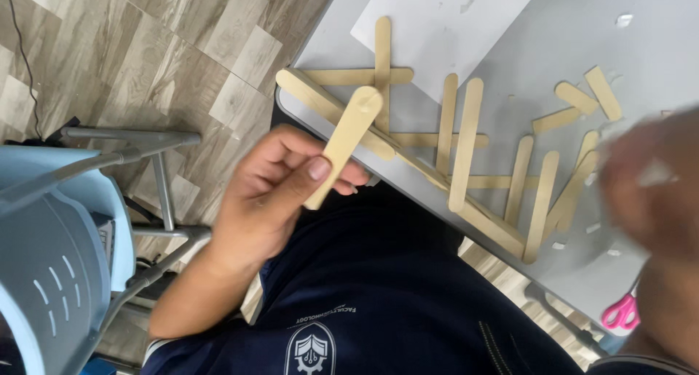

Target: The person assembles a lattice-like structure using popsicle sticks and a hot glue gun. They apply glue to individual sticks and attach them to a growing framework on a white table, occasionally adjusting the position of the structure.

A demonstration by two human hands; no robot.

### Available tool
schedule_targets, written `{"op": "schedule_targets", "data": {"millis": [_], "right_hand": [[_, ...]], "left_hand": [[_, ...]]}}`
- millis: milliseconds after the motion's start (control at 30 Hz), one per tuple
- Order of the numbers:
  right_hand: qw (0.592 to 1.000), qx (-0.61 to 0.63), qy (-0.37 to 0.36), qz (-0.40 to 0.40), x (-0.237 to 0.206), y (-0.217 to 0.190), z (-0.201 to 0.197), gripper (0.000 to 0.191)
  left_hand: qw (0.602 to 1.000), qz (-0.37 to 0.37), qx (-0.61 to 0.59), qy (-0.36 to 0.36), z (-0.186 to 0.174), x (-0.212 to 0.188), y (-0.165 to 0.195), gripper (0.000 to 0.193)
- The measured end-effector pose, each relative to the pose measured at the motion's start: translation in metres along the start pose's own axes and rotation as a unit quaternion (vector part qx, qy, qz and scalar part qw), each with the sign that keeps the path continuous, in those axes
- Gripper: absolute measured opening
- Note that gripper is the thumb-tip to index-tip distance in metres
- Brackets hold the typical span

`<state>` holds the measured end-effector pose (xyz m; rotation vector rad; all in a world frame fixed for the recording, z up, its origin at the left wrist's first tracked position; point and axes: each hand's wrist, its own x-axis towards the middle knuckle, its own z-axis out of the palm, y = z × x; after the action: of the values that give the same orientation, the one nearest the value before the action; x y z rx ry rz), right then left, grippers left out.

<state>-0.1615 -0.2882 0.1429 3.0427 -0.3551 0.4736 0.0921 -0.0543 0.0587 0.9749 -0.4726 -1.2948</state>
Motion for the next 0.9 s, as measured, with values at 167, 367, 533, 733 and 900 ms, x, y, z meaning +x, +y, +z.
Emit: {"op": "schedule_targets", "data": {"millis": [167, 367, 533, 733, 900], "right_hand": [[0.984, -0.073, 0.06, -0.154, -0.029, -0.098, 0.034, 0.039], [0.984, -0.006, 0.13, -0.125, -0.063, -0.135, 0.069, 0.029], [0.965, 0.196, 0.145, 0.101, -0.062, -0.131, 0.023, 0.016], [0.877, 0.398, 0.045, 0.267, -0.019, -0.058, 0.033, 0.025], [0.816, 0.478, -0.089, 0.313, 0.037, -0.02, 0.058, 0.019]], "left_hand": [[0.975, -0.065, -0.212, 0.025, 0.032, -0.011, -0.047, 0.004], [0.966, -0.13, -0.211, -0.069, 0.04, -0.033, -0.068, 0.01], [0.992, -0.008, 0.003, -0.129, 0.009, -0.045, -0.059, 0.014], [0.914, 0.195, 0.326, 0.143, -0.061, -0.044, -0.051, 0.037], [0.973, 0.012, 0.201, 0.112, -0.07, -0.034, -0.069, 0.013]]}}
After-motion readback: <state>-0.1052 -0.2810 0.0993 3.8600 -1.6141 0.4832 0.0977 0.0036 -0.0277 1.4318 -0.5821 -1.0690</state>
